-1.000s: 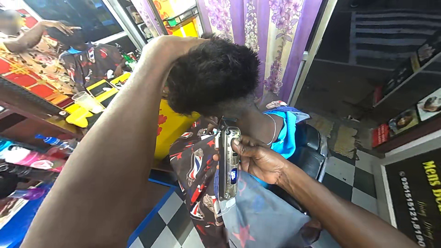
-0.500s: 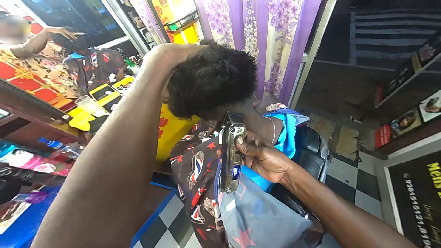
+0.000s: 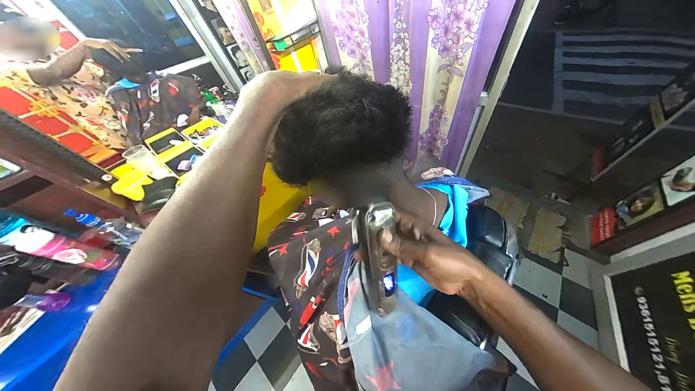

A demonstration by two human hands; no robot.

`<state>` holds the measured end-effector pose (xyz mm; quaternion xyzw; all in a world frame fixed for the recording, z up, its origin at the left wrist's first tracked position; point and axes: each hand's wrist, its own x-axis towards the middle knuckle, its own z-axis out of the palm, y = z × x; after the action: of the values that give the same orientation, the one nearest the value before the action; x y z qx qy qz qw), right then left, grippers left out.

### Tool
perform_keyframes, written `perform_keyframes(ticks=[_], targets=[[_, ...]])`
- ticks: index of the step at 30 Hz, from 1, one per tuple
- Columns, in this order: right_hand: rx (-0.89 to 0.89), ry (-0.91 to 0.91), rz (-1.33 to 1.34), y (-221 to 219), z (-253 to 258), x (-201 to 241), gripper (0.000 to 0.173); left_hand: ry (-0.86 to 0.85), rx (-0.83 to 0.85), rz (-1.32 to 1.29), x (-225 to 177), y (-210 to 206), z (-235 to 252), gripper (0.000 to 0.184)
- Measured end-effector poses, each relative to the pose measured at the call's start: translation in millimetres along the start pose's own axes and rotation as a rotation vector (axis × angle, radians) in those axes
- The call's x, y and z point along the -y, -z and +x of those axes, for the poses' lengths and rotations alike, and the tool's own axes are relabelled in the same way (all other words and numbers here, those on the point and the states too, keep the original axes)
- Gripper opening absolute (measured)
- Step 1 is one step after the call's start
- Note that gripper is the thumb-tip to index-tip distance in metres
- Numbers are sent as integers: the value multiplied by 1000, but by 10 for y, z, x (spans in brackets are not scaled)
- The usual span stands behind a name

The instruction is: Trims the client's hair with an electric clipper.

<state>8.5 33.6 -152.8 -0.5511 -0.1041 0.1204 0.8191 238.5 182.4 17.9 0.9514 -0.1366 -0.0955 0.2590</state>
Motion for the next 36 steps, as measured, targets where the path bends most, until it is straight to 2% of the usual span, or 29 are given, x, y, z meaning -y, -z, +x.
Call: perform_keyframes(ticks=[2, 4, 6, 8, 10, 13, 18, 21, 26, 29, 36], targets=[[1, -85, -346, -22, -138, 131, 28, -115, 34, -34, 233, 42, 283, 43], [-62, -194, -659, -27, -232, 174, 34, -131, -23, -5, 316, 59, 317, 49], [-183, -220, -829, 17, -262, 141, 38, -73, -112, 106, 163, 7, 67, 59], [-296, -194, -843, 73, -231, 133, 38, 52, -121, 113, -123, -34, -248, 65], [-350, -169, -761, 123, -164, 135, 36, 121, -176, 102, -153, -44, -256, 70], [-365, -136, -672, 175, -79, 115, 35, 119, -231, 106, -46, -27, -87, 77], [-340, -86, -642, 192, -7, 122, 32, 117, -215, 75, -27, -20, -23, 70], [-332, -49, -706, 195, 27, 129, 32, 148, -215, 83, -32, -23, 30, 71], [-350, -11, -785, 167, 83, 177, 35, 142, -232, 46, -106, -24, -261, 66], [-352, 4, -817, 140, 100, 195, 36, 129, -194, 55, -83, -20, -127, 69], [-380, 96, -980, 57, 171, 217, 37, 161, -172, 40, -155, 7, -228, 73]])
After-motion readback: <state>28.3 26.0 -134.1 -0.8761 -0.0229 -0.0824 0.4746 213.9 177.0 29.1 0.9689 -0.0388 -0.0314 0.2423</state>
